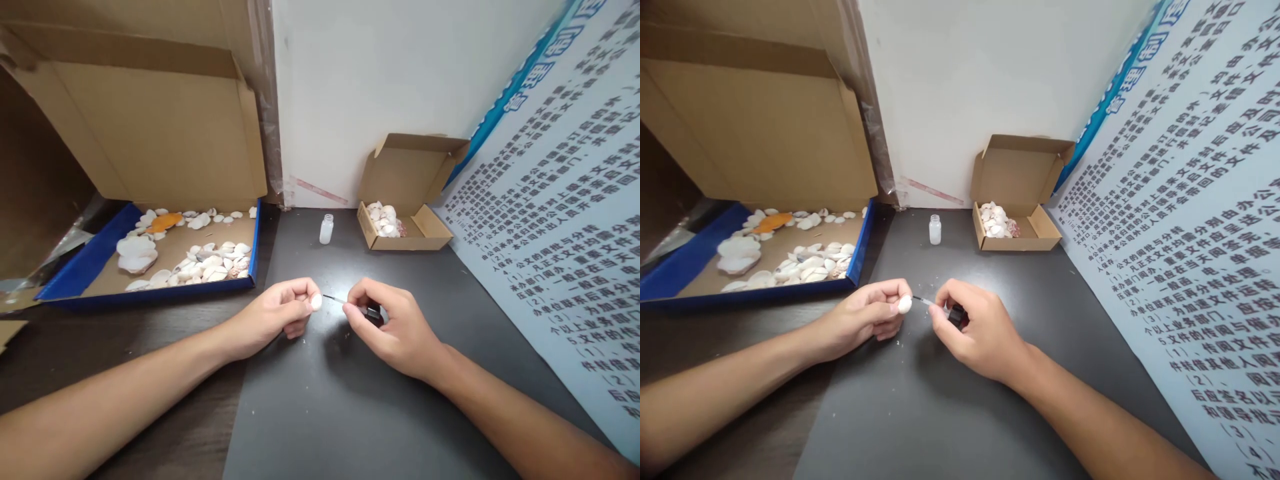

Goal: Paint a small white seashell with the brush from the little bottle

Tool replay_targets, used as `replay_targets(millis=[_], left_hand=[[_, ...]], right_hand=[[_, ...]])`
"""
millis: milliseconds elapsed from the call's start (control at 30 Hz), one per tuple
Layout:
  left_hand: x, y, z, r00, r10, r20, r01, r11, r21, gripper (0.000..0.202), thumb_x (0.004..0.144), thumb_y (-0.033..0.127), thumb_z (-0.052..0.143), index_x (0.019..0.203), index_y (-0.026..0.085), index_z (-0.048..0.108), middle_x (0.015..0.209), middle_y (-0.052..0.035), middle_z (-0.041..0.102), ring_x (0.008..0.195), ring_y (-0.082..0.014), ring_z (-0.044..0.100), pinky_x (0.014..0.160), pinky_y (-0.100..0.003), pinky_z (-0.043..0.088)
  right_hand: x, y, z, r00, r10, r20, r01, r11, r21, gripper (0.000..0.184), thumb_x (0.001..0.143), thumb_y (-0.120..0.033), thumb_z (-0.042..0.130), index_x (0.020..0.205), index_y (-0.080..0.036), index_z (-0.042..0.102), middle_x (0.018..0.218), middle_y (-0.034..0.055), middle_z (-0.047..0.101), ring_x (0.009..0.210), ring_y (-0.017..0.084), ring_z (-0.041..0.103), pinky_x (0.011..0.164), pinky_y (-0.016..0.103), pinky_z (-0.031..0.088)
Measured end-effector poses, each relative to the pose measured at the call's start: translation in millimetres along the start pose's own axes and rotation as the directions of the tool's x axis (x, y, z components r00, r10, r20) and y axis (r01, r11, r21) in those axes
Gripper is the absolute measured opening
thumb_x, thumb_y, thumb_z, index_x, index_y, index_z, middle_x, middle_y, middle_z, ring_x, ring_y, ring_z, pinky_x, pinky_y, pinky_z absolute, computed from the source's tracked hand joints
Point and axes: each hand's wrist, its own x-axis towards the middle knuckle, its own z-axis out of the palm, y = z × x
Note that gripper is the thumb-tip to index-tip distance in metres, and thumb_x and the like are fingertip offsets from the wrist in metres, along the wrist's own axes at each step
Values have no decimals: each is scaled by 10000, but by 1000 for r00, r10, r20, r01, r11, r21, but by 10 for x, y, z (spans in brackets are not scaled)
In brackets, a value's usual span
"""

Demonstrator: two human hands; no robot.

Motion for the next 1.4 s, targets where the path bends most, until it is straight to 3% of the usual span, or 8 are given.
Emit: replay_targets(millis=[133,300,467,667,767,967,1267,1400], left_hand=[[0,-5,4,1000,-5,-1,5,1000,21,188,845,306,639,806,184,502,537,94,370,486,-64,285,488,-207,264],[-2,12,21,1000,-13,1,13,998,61,210,856,330,631,793,181,498,531,104,346,482,-60,265,487,-206,264],[-9,18,25,1000,-15,11,14,996,88,223,855,345,638,800,183,495,536,105,347,481,-60,271,479,-205,257],[-9,22,28,1000,-22,3,21,986,168,275,870,405,642,810,189,484,550,97,369,490,-66,297,483,-211,261],[-13,27,30,1000,-17,0,16,975,222,289,894,430,615,810,194,471,557,94,365,500,-71,309,486,-212,253],[-31,44,51,1000,-3,18,-3,949,315,293,908,459,580,843,203,452,577,92,364,511,-80,299,482,-219,228],[-39,42,51,1000,-9,22,0,928,372,283,935,461,530,847,209,438,582,94,348,513,-85,273,478,-224,221],[-40,50,59,1000,-8,17,1,929,369,292,920,465,549,843,208,433,595,93,348,516,-83,276,482,-219,226]], right_hand=[[-8,-19,5,995,-99,28,98,995,37,94,889,-166,574,799,-191,573,687,-30,548,559,89,447,527,218,371],[-6,-20,-8,998,-62,-5,62,997,-35,83,892,-166,581,819,-186,612,707,-16,550,579,104,459,540,237,379],[-7,-28,-12,993,-117,-8,117,993,-2,62,879,-168,594,825,-186,621,700,-15,526,587,111,466,559,248,390],[5,-37,-28,1000,-26,7,26,996,-79,91,875,-165,567,793,-196,591,711,-14,501,587,117,457,550,258,372],[4,-47,-48,998,-55,-26,53,997,-63,100,864,-158,561,775,-203,568,693,-20,482,587,121,450,552,262,369],[0,-34,-28,996,-78,36,79,996,-45,77,855,-154,571,792,-195,588,692,-21,482,589,119,448,559,262,364],[9,-62,-51,994,-94,-60,89,993,-78,111,860,-142,561,764,-197,551,680,-27,480,596,117,445,566,260,360],[-7,-61,-26,995,-104,-2,104,994,-38,105,849,-145,560,761,-200,549,674,-24,505,592,121,452,563,262,365]])
